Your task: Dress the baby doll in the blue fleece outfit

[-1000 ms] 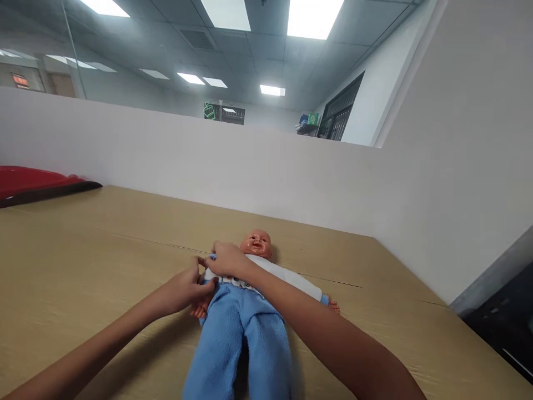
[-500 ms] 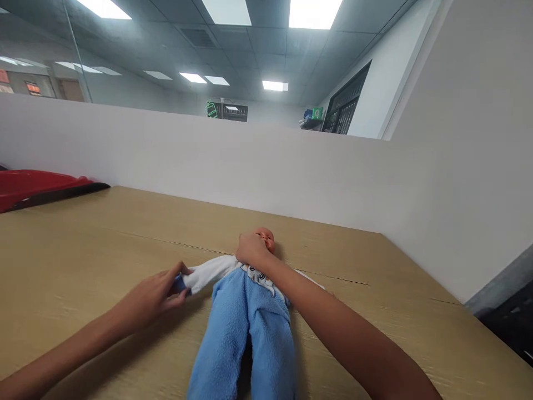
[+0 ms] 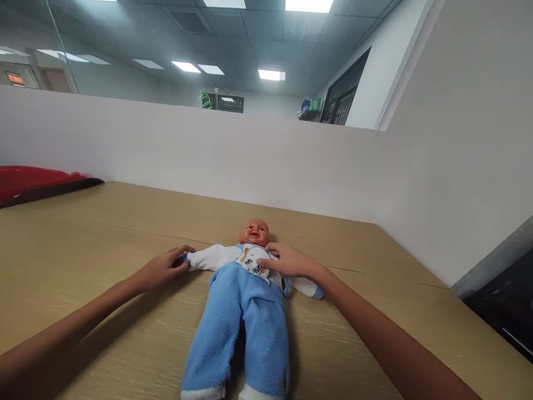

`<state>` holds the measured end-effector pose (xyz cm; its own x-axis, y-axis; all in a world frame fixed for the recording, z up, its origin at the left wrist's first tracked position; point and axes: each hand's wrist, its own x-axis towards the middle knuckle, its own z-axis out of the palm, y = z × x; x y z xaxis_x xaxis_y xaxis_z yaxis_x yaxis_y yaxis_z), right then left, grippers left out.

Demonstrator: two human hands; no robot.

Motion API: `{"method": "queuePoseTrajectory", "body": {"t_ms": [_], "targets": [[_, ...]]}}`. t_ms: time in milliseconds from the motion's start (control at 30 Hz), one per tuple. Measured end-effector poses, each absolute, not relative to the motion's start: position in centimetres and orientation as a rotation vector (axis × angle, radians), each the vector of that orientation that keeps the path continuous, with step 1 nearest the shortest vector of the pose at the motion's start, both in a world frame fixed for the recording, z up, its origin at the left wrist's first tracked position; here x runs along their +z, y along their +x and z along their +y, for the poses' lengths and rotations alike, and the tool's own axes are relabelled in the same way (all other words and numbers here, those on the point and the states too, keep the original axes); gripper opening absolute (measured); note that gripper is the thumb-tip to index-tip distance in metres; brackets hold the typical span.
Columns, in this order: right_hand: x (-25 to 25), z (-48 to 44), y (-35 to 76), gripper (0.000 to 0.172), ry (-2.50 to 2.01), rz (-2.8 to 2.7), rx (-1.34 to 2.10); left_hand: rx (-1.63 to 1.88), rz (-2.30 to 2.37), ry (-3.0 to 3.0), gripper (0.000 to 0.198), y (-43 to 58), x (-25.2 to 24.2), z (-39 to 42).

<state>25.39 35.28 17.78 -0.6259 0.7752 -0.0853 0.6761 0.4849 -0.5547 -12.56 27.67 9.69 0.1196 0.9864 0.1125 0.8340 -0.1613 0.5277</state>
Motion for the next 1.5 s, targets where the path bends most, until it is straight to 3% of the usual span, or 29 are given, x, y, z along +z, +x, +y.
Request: {"method": "queuePoseTrajectory", "body": {"t_ms": [133, 267, 400, 533, 633, 800, 1000, 1100, 1267, 1500], "targets": [[15.4, 33.7, 30.3, 0.043, -1.165, -2.423, 1.045, 0.581, 1.843, 2.21, 0.052, -12.6, 8.8, 28.5], [12.5, 31.8, 34.6, 0.039, -1.219, -2.33, 0.613, 0.518, 1.96, 2.282, 0.047, -12.9, 8.4, 29.4], [10.0, 30.1, 38.4, 0.049, -1.269, -2.252, 0.35, 0.755, 1.946, 2.377, 0.045, -9.9, 10.6, 29.4], [7.5, 30.1, 40.6, 0.06, -1.298, -2.162, 0.408, 0.976, 1.432, 2.548, 0.034, -2.0, 14.0, 29.4], [6.6, 31.3, 41.0, 0.056, -1.306, -2.037, 0.474, 0.808, 1.171, 2.708, 0.031, 4.0, 14.9, 30.8], [7.7, 32.4, 40.1, 0.052, -1.273, -1.861, 0.56, 0.527, 1.113, 2.783, 0.015, 8.2, 14.2, 33.9], [9.8, 32.9, 36.2, 0.063, -1.034, -1.377, 0.775, 0.664, 0.807, 2.799, 0.029, 7.3, 14.1, 33.7], [10.4, 32.9, 32.6, 0.056, -0.901, -1.332, 0.782, 0.863, 0.691, 2.814, 0.03, 6.6, 13.6, 33.0], [10.2, 31.3, 27.6, 0.02, -0.714, -1.582, 0.98, 1.215, 0.626, 2.741, 0.022, 5.7, 12.5, 32.6], [8.3, 29.6, 27.0, 0.027, -0.933, -1.488, 0.783, 1.238, 0.808, 2.276, 0.025, 6.0, 13.4, 33.0]]}}
